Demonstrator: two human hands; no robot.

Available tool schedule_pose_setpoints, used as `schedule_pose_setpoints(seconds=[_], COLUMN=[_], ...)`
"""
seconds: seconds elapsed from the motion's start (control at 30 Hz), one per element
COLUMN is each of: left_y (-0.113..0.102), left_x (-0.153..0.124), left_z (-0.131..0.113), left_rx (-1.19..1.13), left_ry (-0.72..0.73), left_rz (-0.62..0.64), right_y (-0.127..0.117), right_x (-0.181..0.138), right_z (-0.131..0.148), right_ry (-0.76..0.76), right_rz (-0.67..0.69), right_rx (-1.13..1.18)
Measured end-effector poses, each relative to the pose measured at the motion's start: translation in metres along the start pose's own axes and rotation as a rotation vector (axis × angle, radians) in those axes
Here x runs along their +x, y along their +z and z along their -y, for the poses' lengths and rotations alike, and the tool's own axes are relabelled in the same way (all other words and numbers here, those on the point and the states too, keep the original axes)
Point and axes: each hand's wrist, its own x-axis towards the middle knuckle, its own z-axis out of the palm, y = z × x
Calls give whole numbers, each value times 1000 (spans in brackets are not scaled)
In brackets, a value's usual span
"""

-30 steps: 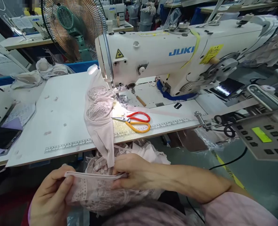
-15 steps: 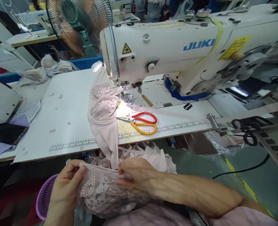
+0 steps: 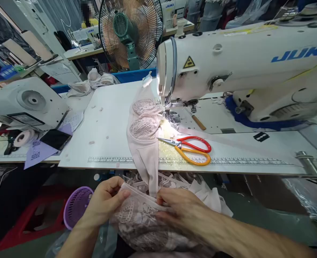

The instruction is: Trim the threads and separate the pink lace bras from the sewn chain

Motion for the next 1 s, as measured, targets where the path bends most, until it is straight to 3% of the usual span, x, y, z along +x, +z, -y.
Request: schedule_pose_setpoints(seconds=[0.13, 0.3, 0.4, 0.5, 0.63, 0.77, 1.0], left_y=[0, -7, -5, 4, 13, 17, 14], left_x=[2, 5, -2, -12, -15, -13, -20], left_z=[-6, -3, 5, 16, 30, 32, 9], left_rx=[115, 186, 48, -156, -299, -350, -277], left_ry=[55, 240, 297, 253, 199, 150, 302], left_rz=[1, 64, -2, -124, -210, -172, -118], right_y=[-5, -12, -13, -7, 6, 13, -2], right_x=[1, 1, -2, -10, -22, -23, -5], right_z=[5, 8, 6, -1, -13, -18, -10], right_ry=[-95, -267, -420, -545, -511, -466, -521], right_rz=[5, 32, -10, -113, -240, -267, -221], right_rx=[-18, -53, 39, 118, 201, 220, 92])
